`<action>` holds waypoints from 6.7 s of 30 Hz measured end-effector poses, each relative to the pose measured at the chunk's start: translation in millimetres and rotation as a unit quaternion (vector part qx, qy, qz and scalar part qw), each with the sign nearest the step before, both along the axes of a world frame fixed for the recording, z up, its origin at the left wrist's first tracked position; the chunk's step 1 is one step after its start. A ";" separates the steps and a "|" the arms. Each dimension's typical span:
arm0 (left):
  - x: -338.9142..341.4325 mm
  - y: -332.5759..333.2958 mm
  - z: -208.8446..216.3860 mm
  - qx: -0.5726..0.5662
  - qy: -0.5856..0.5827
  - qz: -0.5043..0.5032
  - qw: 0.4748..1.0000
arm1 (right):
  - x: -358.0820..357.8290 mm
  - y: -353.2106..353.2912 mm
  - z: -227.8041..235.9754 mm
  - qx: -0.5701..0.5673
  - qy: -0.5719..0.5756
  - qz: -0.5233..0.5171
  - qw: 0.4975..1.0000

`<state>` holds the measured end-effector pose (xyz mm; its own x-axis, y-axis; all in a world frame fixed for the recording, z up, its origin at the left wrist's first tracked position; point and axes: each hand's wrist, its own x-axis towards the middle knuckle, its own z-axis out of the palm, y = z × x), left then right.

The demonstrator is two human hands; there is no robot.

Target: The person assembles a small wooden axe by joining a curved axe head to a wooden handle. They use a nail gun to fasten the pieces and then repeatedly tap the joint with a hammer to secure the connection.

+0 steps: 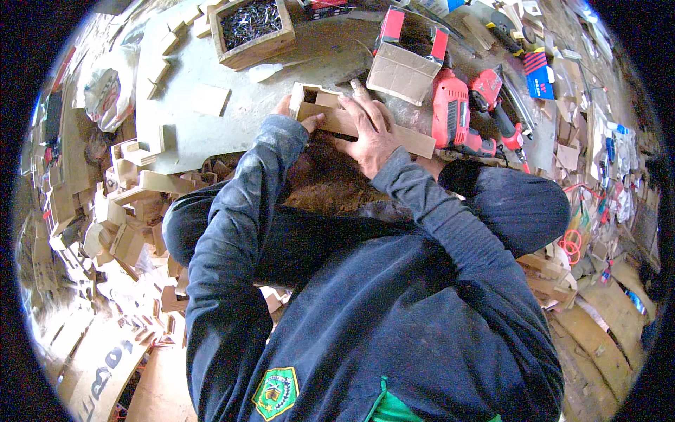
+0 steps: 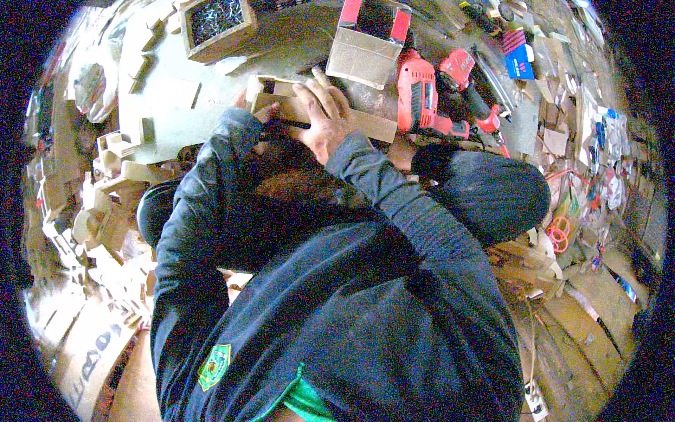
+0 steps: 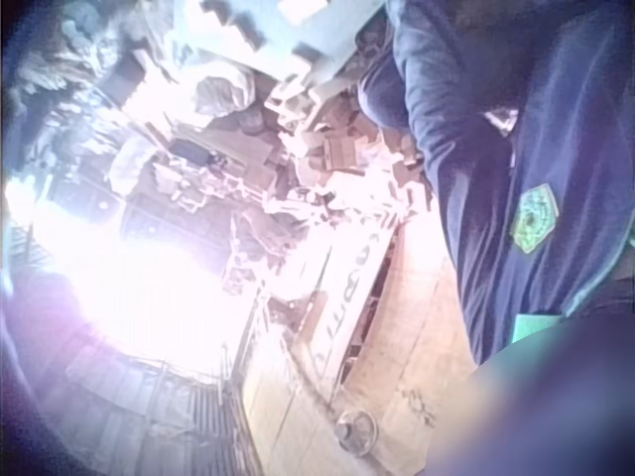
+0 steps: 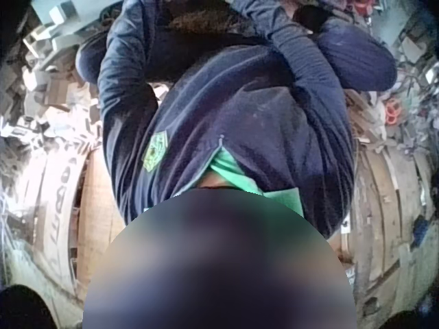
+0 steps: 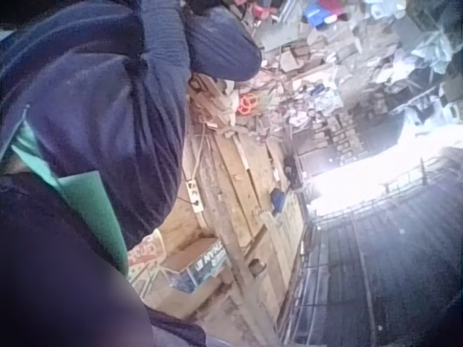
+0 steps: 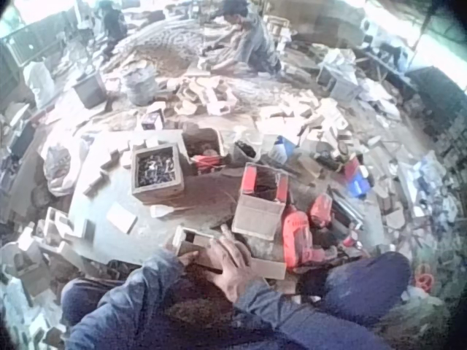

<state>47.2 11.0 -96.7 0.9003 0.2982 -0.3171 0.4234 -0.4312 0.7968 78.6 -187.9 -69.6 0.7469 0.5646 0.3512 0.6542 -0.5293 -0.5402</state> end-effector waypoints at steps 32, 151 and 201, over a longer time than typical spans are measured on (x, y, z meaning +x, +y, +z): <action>0.5 -3.5 22.8 0.011 0.025 -0.088 0.996 | 71.9 -23.8 11.0 -0.010 0.375 0.044 0.926; 19.0 12.1 12.8 0.184 0.133 -0.105 0.968 | 43.1 -206.2 20.9 -0.373 -0.206 -0.081 0.901; -6.7 -111.7 -36.7 -0.459 -0.176 -0.008 0.871 | 51.8 -107.5 305.3 -0.307 0.366 0.053 0.877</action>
